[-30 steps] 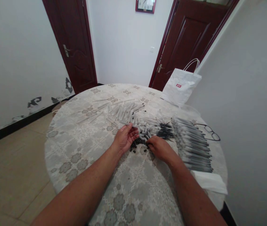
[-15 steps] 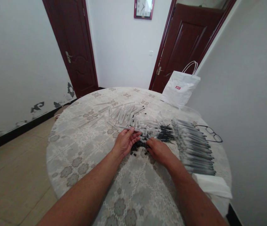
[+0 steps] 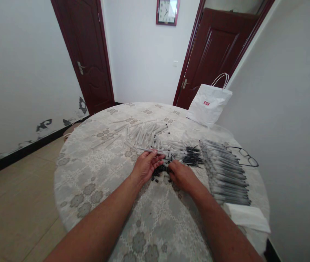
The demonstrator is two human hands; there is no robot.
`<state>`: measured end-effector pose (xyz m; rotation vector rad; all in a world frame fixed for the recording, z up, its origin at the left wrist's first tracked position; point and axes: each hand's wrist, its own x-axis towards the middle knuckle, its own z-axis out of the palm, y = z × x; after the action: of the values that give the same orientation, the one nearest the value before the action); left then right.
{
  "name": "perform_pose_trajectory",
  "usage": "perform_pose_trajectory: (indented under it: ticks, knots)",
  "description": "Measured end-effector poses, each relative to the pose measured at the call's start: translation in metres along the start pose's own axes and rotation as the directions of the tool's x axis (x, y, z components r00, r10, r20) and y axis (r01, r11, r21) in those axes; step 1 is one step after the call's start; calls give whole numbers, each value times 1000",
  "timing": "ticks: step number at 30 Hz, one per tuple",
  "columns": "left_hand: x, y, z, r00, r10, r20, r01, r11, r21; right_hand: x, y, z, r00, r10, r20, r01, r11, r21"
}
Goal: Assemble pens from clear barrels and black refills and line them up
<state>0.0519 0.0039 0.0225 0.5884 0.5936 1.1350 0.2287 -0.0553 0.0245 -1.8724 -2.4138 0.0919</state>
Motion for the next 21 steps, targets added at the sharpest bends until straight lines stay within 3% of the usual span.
perform_pose_trajectory:
  ticks: [5,8,11,14,17,21]
  knots:
    - [0,0,-1,1000,-2,5,2,1000,-1,1,2,2,998,-31,-49,34,997,73]
    - [0,0,0,1000,-5,4,5,1000,2,3,5,0,970,-41,-239,101,964,247]
    - [-1,1,1,999,-20,33,19,1000,9,5,5,-4,905,79,-417,138,874,466]
    - [-3,2,2,997,-42,70,40,999,22,8,1,-3,873,278,-402,119,677,726]
    - [-3,3,2,995,-51,87,48,998,35,10,-3,0,872,352,-339,120,517,848]
    - [-3,2,1,993,-54,104,50,998,40,10,-7,-2,865,306,-398,157,588,793]
